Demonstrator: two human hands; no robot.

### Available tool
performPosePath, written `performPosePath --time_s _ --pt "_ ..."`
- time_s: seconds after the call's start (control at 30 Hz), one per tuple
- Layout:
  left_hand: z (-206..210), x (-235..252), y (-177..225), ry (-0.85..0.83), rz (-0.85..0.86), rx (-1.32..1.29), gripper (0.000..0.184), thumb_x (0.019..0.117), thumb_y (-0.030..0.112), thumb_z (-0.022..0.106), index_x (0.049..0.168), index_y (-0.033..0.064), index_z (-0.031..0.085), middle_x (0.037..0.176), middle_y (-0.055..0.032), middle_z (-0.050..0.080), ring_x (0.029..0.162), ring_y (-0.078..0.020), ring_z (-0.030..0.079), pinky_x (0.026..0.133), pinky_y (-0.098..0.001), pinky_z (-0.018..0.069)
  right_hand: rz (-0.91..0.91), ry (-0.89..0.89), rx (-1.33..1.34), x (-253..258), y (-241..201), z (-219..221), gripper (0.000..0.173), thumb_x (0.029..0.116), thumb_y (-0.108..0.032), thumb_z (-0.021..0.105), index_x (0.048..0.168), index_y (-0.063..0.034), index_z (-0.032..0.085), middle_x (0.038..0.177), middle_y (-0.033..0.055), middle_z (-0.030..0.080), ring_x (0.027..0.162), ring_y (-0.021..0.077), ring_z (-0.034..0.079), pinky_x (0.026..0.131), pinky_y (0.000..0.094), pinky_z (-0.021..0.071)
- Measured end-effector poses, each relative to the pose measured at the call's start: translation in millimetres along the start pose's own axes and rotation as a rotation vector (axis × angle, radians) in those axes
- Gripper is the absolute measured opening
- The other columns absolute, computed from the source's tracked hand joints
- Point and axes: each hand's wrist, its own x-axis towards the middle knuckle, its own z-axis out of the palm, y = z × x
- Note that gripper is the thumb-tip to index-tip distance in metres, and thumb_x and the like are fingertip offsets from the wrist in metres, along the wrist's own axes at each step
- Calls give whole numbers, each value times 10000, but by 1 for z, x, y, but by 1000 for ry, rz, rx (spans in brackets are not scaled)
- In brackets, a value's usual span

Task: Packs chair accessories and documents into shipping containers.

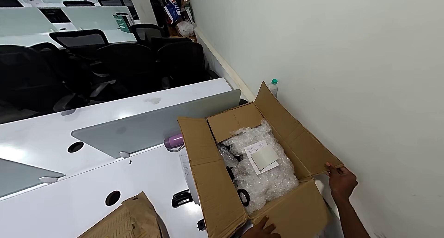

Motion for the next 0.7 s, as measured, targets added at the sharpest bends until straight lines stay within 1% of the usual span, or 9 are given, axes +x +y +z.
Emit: performPosePath --time_s 0.07,0.13,0.2,0.27,0.33,0.4,0.47,0.57,0.7 --pt "-28 3 6 137 -161 -199 466 912 136 748 1365 125 637 1400 -122 620 1375 -341 515 1197 -580 314 -2 -4 -5 -2 -1 -1 263 961 -171 735 1005 84 687 902 239 694 775 322 671 776 555 542" --pt "-59 9 3 412 -434 -449 362 986 274 660 1275 57 677 1274 -160 676 1227 -318 624 1094 -507 459 4 -7 5 -4 -1 0 252 960 -160 735 1013 82 692 914 237 699 784 314 673 789 548 545" --pt "-83 21 -19 750 -700 -681 409 992 284 629 1263 -22 644 1205 -210 671 1116 -324 658 1011 -480 518 2 2 6 -4 -1 0 251 956 -159 741 1000 83 692 901 237 697 779 316 672 781 548 544" --pt "-103 32 -53 979 -910 -838 493 993 276 641 1341 -66 569 1222 -254 630 1078 -351 645 956 -480 533 4 12 -4 -5 -2 -1 249 952 -158 745 977 82 684 877 228 690 767 315 665 769 543 538" --pt "-120 35 -86 1027 -1107 -1008 593 999 327 658 1410 -67 493 1304 -290 582 1171 -404 598 1005 -533 493 2 13 -2 -5 -2 -1 234 953 -149 742 983 79 696 886 230 702 770 317 675 768 541 544" --pt "-126 35 -112 1006 -1217 -1140 685 993 401 663 1456 -55 447 1382 -314 528 1273 -436 536 1056 -575 445 -2 7 -11 -5 -3 -1 231 950 -151 745 977 74 697 879 226 701 769 314 676 769 538 544" --pt "-123 38 -130 973 -1244 -1186 690 983 456 663 1433 -40 497 1407 -319 514 1312 -445 508 1061 -595 431 -7 9 -4 -6 -3 -1 211 941 -133 753 964 70 700 862 219 701 756 308 674 759 533 545" --pt "-123 41 -142 966 -1239 -1205 611 982 410 682 1379 -38 561 1375 -310 549 1291 -434 524 1041 -597 434 -6 4 -14 -7 -2 0 203 935 -137 760 952 58 707 835 197 705 735 286 676 747 513 550" --pt "-120 45 -152 1057 -1199 -1136 559 954 269 736 1407 6 543 1329 -305 558 1210 -444 546 998 -612 443 -24 0 -45 -5 0 -1 195 937 -146 759 917 42 711 809 184 706 720 285 677 743 522 544"
